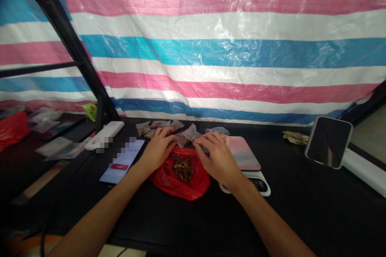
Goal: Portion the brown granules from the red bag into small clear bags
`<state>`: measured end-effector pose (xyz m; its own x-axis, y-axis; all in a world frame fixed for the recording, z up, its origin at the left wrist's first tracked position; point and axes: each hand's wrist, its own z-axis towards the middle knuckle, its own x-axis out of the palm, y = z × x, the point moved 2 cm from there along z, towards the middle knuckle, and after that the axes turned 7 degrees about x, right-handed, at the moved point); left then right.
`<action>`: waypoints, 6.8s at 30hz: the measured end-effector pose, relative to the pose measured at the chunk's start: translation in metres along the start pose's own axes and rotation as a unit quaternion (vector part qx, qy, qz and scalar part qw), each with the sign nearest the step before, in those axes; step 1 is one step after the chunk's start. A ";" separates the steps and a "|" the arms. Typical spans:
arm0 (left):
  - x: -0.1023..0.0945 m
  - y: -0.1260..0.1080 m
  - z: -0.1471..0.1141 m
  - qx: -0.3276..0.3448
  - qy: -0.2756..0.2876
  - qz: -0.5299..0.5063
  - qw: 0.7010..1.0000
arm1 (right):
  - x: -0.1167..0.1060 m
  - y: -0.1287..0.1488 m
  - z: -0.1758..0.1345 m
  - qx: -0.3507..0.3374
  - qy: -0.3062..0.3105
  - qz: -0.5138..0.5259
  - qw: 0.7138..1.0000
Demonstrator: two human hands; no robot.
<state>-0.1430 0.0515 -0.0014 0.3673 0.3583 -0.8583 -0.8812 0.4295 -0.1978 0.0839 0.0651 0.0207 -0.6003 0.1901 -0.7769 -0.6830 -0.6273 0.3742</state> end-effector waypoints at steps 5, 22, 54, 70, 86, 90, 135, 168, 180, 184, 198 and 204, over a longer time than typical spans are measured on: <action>-0.012 0.002 0.004 -0.050 -0.082 -0.007 0.995 | -0.001 0.001 -0.001 -0.003 0.000 0.005 1.000; -0.001 -0.032 0.004 -0.098 0.044 -0.534 0.839 | 0.002 0.003 -0.002 -0.001 0.023 0.040 0.999; 0.003 -0.033 0.003 -0.075 -0.024 -0.403 0.912 | 0.006 0.012 -0.002 -0.006 0.048 0.037 0.998; -0.025 -0.040 0.001 0.091 0.028 -0.384 0.918 | 0.007 0.005 -0.003 0.115 0.047 0.259 0.958; -0.019 -0.042 -0.006 -0.016 0.089 -0.444 0.891 | 0.006 0.005 -0.009 0.058 -0.001 0.283 0.957; -0.020 -0.042 -0.004 -0.028 0.068 -0.466 0.882 | 0.003 0.005 -0.009 0.049 -0.022 0.277 0.959; 0.003 -0.004 0.003 -0.051 0.006 -0.062 0.997 | 0.018 -0.006 -0.002 -0.030 0.009 -0.150 0.988; -0.008 -0.030 0.008 -0.056 -0.044 -0.474 0.878 | -0.004 0.002 -0.001 0.004 -0.117 -0.059 0.991; -0.011 -0.030 0.004 0.023 -0.051 -0.244 0.968 | -0.002 0.004 -0.002 0.008 -0.138 -0.038 0.990; -0.012 -0.037 0.001 0.059 -0.019 -0.216 0.974 | 0.002 0.002 -0.002 -0.010 -0.102 -0.016 0.995; -0.005 -0.038 0.001 -0.002 0.048 -0.338 0.940 | 0.015 -0.001 -0.003 0.008 -0.018 0.052 0.998; -0.005 -0.031 0.003 -0.032 -0.020 -0.238 0.971 | 0.014 0.001 -0.003 0.019 -0.039 0.029 0.999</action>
<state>-0.1166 0.0390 0.0102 0.7470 0.1641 -0.6443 -0.6256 0.5016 -0.5975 0.0754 0.0650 0.0089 -0.6695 0.2129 -0.7117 -0.6602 -0.6097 0.4386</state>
